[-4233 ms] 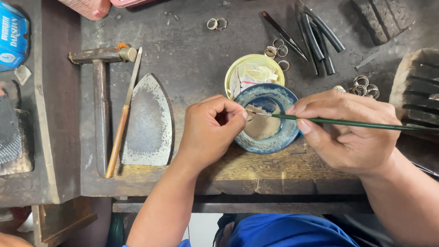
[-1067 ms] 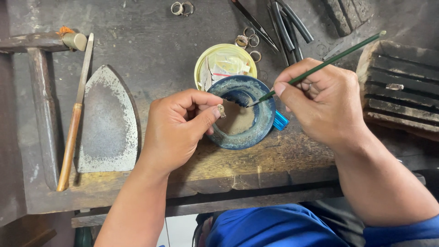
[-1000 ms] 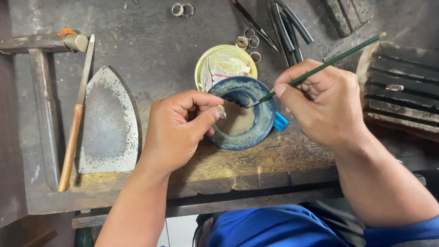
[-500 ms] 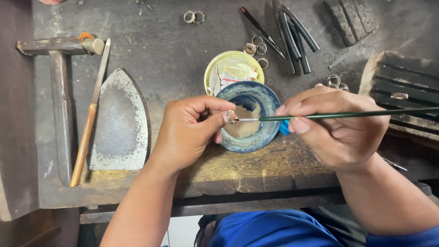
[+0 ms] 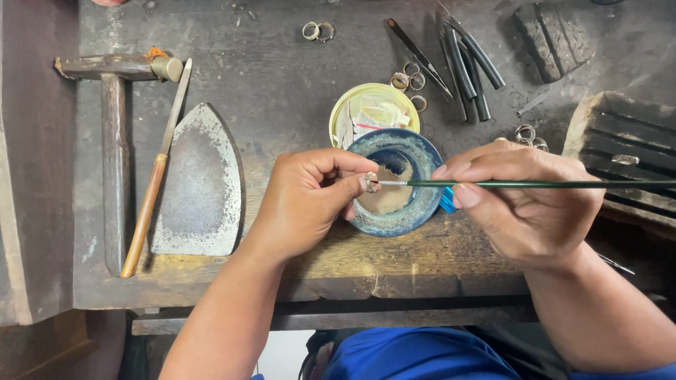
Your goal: Applying flux to a small jewelry component using a fine brush on a workbench
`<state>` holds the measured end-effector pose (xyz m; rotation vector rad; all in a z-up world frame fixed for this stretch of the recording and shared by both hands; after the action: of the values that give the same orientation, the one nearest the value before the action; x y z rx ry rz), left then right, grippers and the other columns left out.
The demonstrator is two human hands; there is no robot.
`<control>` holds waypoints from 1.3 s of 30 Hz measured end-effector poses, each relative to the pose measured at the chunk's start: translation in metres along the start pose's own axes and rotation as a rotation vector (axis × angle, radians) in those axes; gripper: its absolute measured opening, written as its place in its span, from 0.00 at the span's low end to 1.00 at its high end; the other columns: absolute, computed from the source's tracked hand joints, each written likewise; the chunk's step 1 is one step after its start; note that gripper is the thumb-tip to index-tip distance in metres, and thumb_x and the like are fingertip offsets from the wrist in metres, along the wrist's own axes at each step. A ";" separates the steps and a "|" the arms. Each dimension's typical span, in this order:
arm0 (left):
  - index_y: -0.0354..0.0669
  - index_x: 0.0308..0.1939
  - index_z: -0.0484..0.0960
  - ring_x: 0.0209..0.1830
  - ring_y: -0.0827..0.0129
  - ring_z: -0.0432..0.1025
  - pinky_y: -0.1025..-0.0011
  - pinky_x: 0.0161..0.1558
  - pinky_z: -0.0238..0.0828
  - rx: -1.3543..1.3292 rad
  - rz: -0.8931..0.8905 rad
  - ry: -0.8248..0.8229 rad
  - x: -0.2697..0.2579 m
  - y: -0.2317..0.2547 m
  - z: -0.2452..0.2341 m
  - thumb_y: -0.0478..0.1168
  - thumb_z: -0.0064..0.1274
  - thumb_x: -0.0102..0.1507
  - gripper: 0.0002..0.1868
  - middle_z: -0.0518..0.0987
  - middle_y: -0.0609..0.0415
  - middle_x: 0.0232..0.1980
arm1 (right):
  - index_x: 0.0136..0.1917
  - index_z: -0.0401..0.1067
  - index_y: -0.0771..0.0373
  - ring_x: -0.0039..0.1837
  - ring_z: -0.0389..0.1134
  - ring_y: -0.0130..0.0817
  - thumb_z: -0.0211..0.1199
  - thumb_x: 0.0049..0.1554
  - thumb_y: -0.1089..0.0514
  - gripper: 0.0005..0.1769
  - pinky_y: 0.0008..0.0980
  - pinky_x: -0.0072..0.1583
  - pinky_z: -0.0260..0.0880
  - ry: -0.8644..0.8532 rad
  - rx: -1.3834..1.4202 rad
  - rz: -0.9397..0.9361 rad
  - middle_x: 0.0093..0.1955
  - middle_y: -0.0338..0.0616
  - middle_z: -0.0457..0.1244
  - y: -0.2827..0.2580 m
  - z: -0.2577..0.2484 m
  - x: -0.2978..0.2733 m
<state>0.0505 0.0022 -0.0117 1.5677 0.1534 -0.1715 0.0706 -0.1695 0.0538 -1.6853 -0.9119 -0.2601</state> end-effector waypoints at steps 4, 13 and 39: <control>0.38 0.30 0.80 0.13 0.81 0.63 0.85 0.18 0.58 -0.005 0.015 0.000 0.000 0.002 0.000 0.32 0.51 0.54 0.03 0.72 0.57 0.16 | 0.36 0.62 0.76 0.36 0.68 0.45 0.53 0.46 0.73 0.03 0.32 0.40 0.71 -0.014 0.004 -0.020 0.33 0.60 0.61 -0.001 0.000 0.001; 0.40 0.30 0.81 0.12 0.82 0.64 0.85 0.18 0.59 0.097 0.024 0.029 0.000 0.002 -0.001 0.32 0.51 0.53 0.04 0.71 0.58 0.14 | 0.36 0.62 0.76 0.35 0.67 0.44 0.52 0.47 0.73 0.02 0.31 0.39 0.70 -0.029 -0.025 0.004 0.34 0.60 0.62 -0.002 0.000 0.000; 0.41 0.31 0.82 0.12 0.81 0.63 0.84 0.18 0.60 0.125 -0.037 0.089 -0.002 0.005 -0.004 0.32 0.51 0.50 0.07 0.69 0.61 0.13 | 0.36 0.67 0.73 0.25 0.58 0.24 0.55 0.53 0.74 0.04 0.15 0.30 0.57 -0.001 -0.195 0.523 0.25 0.46 0.59 0.031 -0.010 0.003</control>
<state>0.0500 0.0066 -0.0069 1.6983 0.2454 -0.1420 0.0967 -0.1792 0.0363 -2.0376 -0.4283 0.0076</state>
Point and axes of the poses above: each hand's wrist, its own x-axis towards the middle knuckle, its own z-axis out of the palm, y = z × x, the point moved 5 cm from there along x, towards the middle knuckle
